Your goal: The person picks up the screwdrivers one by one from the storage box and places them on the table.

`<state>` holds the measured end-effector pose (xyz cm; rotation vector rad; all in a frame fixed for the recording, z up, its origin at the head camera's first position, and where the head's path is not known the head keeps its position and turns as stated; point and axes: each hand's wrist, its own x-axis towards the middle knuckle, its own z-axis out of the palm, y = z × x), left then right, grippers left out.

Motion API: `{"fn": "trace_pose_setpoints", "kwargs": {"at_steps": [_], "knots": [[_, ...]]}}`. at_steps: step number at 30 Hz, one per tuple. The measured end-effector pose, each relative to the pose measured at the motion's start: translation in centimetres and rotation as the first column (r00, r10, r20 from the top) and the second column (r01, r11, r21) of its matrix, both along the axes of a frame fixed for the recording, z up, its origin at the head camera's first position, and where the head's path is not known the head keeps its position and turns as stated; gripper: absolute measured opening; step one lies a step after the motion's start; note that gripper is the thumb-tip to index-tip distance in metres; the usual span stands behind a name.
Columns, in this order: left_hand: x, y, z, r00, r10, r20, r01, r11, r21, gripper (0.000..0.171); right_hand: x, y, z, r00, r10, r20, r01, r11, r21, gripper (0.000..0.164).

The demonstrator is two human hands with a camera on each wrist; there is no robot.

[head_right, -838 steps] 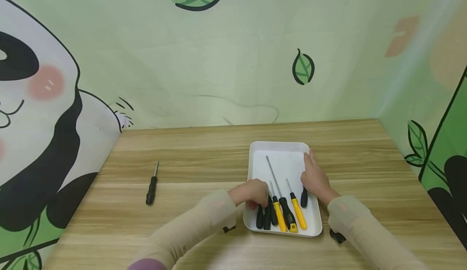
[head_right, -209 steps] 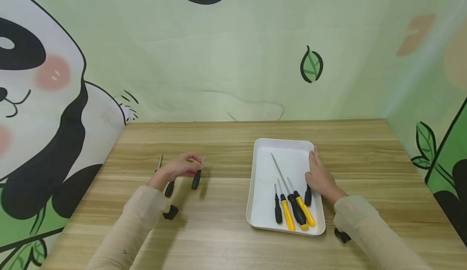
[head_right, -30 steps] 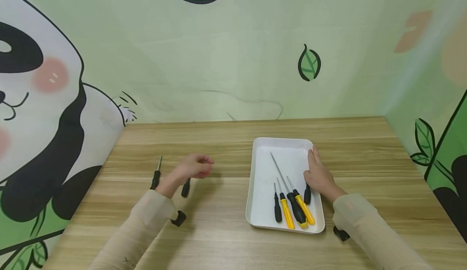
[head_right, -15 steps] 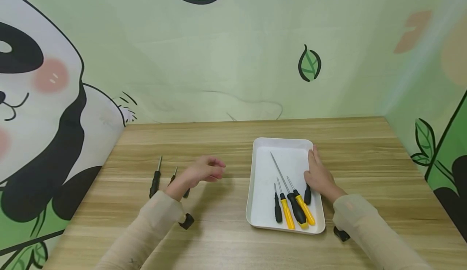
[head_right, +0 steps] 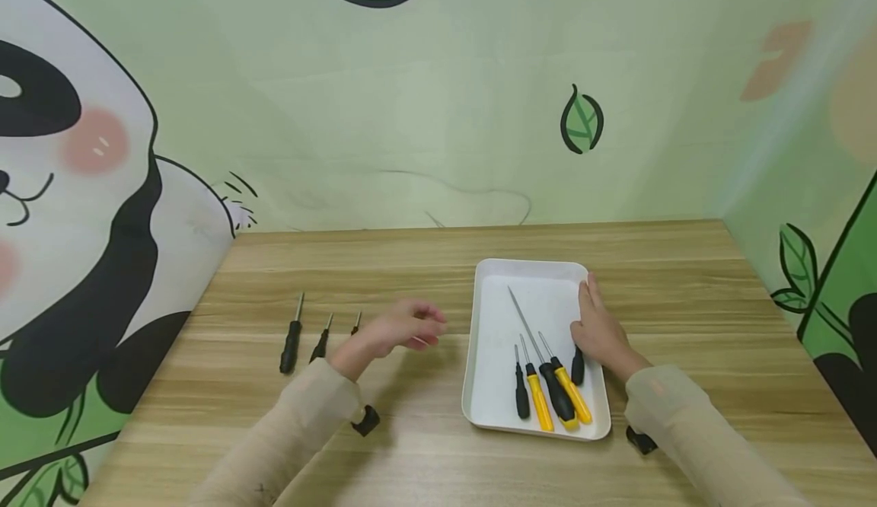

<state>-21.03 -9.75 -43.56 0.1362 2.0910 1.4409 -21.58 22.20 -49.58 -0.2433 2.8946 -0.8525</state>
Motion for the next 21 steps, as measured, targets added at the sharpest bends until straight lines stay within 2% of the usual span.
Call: {"fn": "trace_pose_setpoints", "kwargs": {"at_steps": [8,21], "knots": [[0.3,1.8,0.0,1.000,-0.030,0.006,0.030,1.000,-0.007,0.022,0.0,0.0,0.1,1.000,-0.002,0.000,0.002,1.000,0.002,0.067],[1.2,4.6,0.3,0.996,-0.085,0.031,0.086,0.996,-0.025,0.016,0.0,-0.1,0.1,1.000,-0.004,0.012,0.004,1.000,0.000,0.067]]}}
